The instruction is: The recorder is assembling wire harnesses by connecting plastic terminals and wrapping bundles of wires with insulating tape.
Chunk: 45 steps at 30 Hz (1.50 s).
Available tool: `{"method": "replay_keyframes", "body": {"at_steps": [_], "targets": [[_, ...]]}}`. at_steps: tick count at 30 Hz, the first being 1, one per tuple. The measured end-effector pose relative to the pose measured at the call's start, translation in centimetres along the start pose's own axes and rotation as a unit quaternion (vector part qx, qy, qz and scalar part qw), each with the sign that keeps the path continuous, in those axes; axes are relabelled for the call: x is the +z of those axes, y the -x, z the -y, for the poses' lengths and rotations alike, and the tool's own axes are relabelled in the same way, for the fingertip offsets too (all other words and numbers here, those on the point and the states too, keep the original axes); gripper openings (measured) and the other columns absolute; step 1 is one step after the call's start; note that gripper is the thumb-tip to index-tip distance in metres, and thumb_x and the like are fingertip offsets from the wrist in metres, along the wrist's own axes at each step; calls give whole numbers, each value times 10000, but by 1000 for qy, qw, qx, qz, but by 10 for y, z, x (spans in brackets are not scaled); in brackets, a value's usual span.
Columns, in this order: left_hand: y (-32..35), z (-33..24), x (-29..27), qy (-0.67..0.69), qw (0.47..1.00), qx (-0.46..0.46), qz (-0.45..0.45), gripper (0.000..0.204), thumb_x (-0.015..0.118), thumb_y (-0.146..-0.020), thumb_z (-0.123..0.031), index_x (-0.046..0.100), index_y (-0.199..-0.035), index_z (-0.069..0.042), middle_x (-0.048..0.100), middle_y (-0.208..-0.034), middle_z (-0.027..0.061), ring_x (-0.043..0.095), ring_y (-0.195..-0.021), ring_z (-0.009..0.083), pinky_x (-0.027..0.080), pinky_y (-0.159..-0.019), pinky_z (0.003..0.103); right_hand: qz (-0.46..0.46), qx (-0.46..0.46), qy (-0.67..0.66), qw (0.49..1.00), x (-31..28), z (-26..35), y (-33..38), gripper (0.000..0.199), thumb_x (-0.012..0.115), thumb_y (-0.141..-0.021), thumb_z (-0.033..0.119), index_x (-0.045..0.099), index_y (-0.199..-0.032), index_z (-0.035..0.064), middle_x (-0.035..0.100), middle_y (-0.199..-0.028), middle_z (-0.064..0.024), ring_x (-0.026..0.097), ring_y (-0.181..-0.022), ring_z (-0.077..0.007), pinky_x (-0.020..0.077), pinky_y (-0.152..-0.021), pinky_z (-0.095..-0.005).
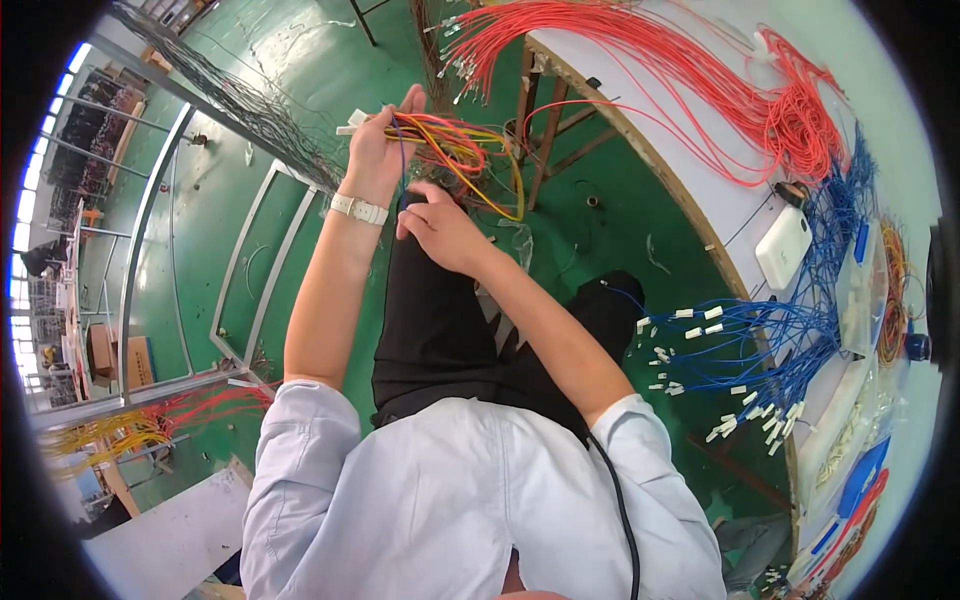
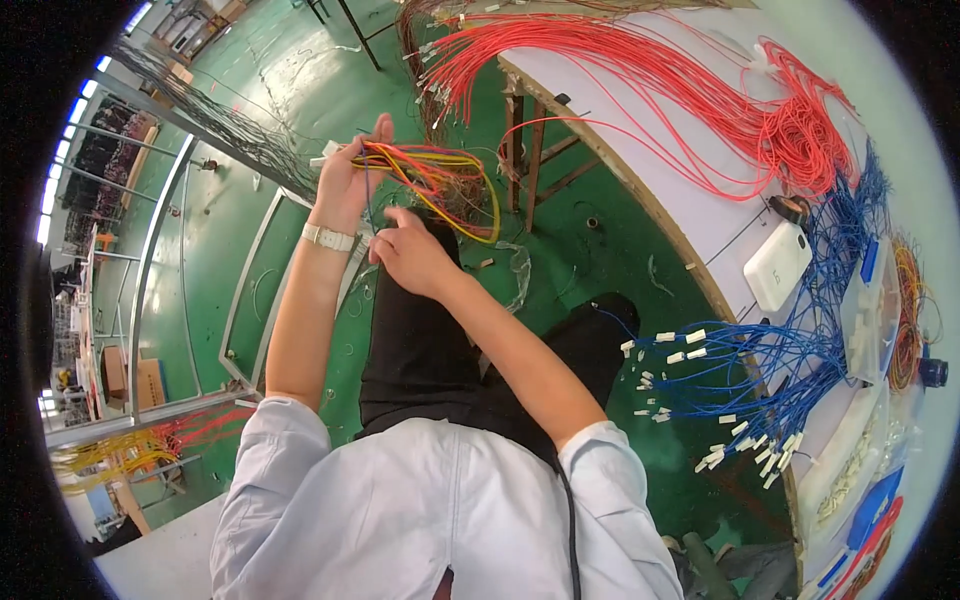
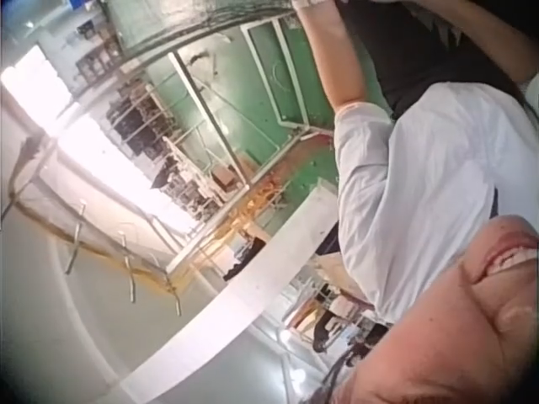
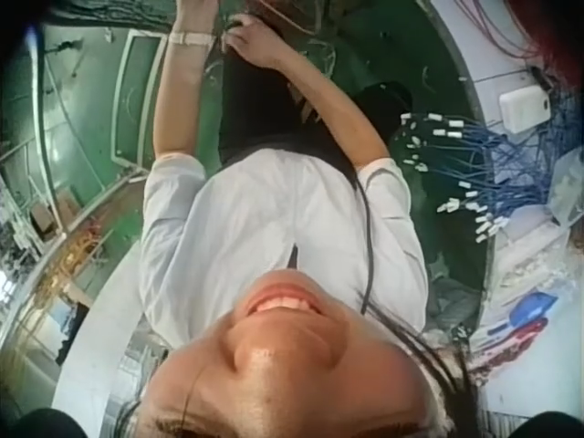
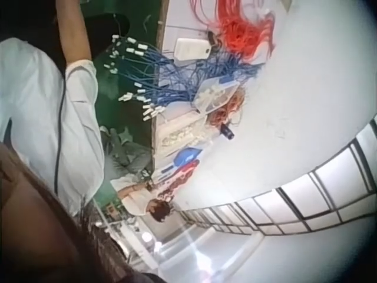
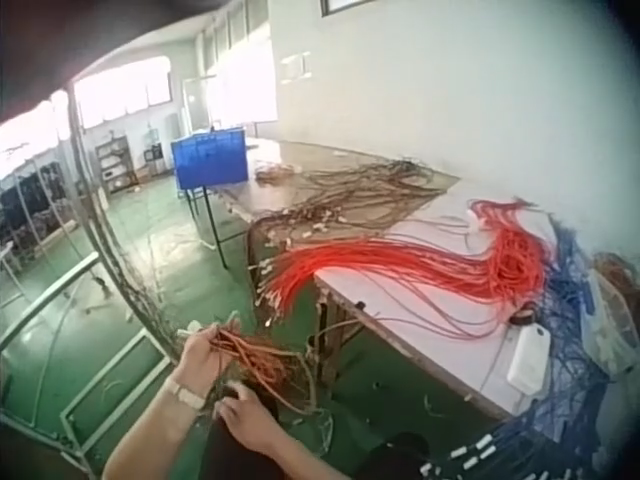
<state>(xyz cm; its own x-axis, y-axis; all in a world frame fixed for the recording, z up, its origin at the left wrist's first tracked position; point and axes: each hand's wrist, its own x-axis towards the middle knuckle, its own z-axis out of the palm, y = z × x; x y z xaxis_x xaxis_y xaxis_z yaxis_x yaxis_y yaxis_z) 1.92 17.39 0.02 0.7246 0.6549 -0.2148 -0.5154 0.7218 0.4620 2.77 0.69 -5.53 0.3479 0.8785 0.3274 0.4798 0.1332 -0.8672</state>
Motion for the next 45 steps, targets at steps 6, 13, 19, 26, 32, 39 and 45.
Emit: {"method": "replay_keyframes", "body": {"at_steps": [6, 13, 19, 26, 32, 39, 45], "targets": [[23, -6, -8, -179, 979, -97, -19, 237, 336, -1005, -139, 451, -1059, 61, 507, -1290, 264, 544, -1128, 381, 393, -1027, 542, -42, 105, 175, 978, -8, -27, -29, 243, 520, -864, 182, 678, -754, 33, 595, -1071, -246, 567, -1001, -398, 469, -816, -460], [72, 0, 14, -203, 959, -198, 10, 174, 429, -990, -190, 536, -1055, -69, 596, -1209, 158, 568, -1092, 332, 399, -974, 594, -73, 72, 227, 968, -20, -28, -7, 399, 453, -943, 192, 419, -1306, 28, 462, -1356, -127, 510, -1180, -217, 458, -926, -297], [76, 25, -16, -536, 829, -42, 155, 310, 437, -1005, -219, 645, -979, 9, 687, -985, 62, 581, -875, 139, 457, -850, 317, 401, 50, 143, 904, -10, 95, 100, 387, 652, -800, 433, 697, -843, 52, 613, -1157, -159, 616, -1046, -351, 523, -817, -434], [120, 51, 6, -464, 882, -44, 69, 284, 474, -989, -178, 629, -872, 30, 638, -770, 60, 591, -707, 124, 490, -657, 281, -221, 39, 142, 964, -36, 52, 53, 288, 757, -655, 46, 472, -615, 60, 451, -825, -91, 511, -721, -270, 435, -594, -370], [139, 49, 4, -206, 963, -145, 100, 160, 438, -988, -148, 495, -882, -43, 432, -708, -18, 477, -719, 146, 417, -712, 287, -76, 206, -533, 817, -31, 6, 92, 251, 669, -782, -64, 497, -681, 88, 552, -833, -1, 545, -724, -89, 442, -615, -250], [134, 73, -6, -237, 934, -209, 165, 125, 440, -988, -167, 484, -976, -51, 409, -722, -45, 415, -654, 77, 363, -561, 231, 76, 181, -600, 775, -81, -17, 82, 534, 537, -869, 290, 492, -1258, -74, 614, -1055, -85, 569, -992, -195, 405, -907, -341], [140, 65, -1, -201, 946, -210, 142, 124, 442, -998, -167, 499, -986, -57, 421, -736, -38, 429, -688, 82, 375, -551, 216, -146, 115, -755, 628, -123, 73, 107, 217, 567, -925, 267, 526, -802, 93, 430, -749, -7, 451, -765, -157, 390, -704, -292]]}}
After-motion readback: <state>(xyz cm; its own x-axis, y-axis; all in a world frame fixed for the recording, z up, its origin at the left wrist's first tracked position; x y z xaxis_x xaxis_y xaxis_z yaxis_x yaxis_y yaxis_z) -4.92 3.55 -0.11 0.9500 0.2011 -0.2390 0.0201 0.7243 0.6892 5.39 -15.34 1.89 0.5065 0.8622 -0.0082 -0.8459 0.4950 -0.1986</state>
